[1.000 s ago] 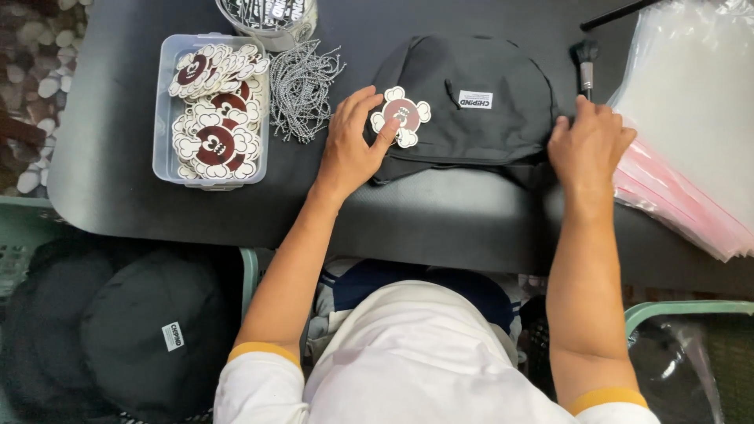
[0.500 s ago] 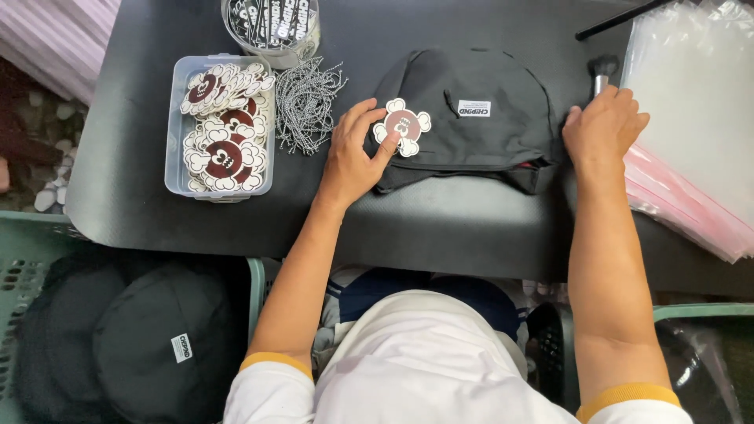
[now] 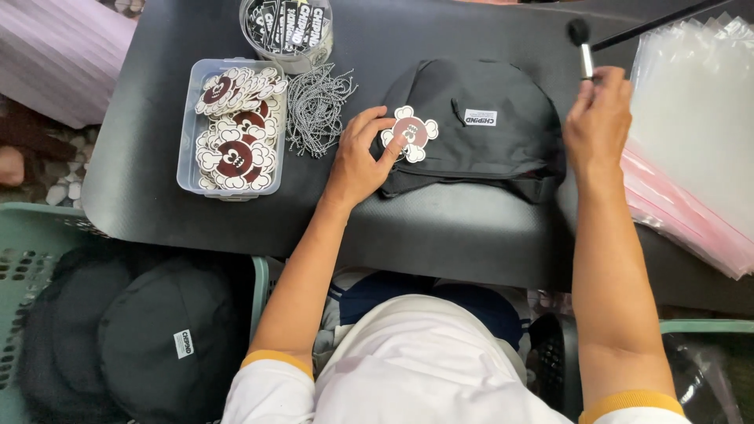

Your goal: The person assembles a keychain by attaching a metal chain to a black bag and then adding a decorative bear-shaped charm. They use a brush to clean the bag and then place the finished item into a clear plastic bag.

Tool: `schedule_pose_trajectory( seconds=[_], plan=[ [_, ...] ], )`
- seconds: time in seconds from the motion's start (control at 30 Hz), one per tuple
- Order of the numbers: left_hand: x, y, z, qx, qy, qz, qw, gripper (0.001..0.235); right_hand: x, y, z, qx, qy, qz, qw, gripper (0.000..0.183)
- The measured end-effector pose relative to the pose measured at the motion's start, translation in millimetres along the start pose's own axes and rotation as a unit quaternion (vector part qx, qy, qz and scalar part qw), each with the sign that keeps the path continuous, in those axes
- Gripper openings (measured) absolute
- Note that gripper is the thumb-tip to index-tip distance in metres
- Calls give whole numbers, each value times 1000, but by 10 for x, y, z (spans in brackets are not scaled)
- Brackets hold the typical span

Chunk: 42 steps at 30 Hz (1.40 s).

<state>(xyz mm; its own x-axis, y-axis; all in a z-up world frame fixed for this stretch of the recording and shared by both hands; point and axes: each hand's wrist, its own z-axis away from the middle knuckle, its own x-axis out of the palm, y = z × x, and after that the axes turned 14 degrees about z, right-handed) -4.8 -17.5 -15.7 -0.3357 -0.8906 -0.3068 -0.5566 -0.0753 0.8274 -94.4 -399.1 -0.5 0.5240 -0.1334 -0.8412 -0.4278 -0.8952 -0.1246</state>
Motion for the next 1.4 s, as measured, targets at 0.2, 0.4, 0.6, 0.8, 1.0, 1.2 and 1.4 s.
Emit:
schedule_pose_trajectory(
  seconds=[0.2, 0.4, 0.6, 0.8, 1.0, 1.2, 1.4],
  plan=[
    [34, -81, 18, 11, 10, -31, 999, 34, -548, -1111, 353, -136, -165, -104, 971, 40],
    [22, -38, 35, 17, -9, -37, 999, 33, -314, -745, 182, -205, -148, 80, 964, 48],
    [6, -13, 27, 9, -13, -39, 999, 33, -831, -587, 317, -209, -162, 48, 963, 34],
    [9, -3, 36, 16, -23, -34, 999, 35, -1188, -248, 409, -127, -172, 125, 969, 28],
    [-1, 54, 23, 16, -34, -39, 999, 35, -1406, 154, 669, -161, -126, 316, 926, 29],
    [17, 123, 57, 27, -40, -59, 997, 32, -1652, -91, 719, -97, -322, 150, 930, 40],
    [20, 122, 57, 48, -33, -64, 996, 34, -1609, -388, 723, -179, -394, -108, 895, 44]
  ],
)
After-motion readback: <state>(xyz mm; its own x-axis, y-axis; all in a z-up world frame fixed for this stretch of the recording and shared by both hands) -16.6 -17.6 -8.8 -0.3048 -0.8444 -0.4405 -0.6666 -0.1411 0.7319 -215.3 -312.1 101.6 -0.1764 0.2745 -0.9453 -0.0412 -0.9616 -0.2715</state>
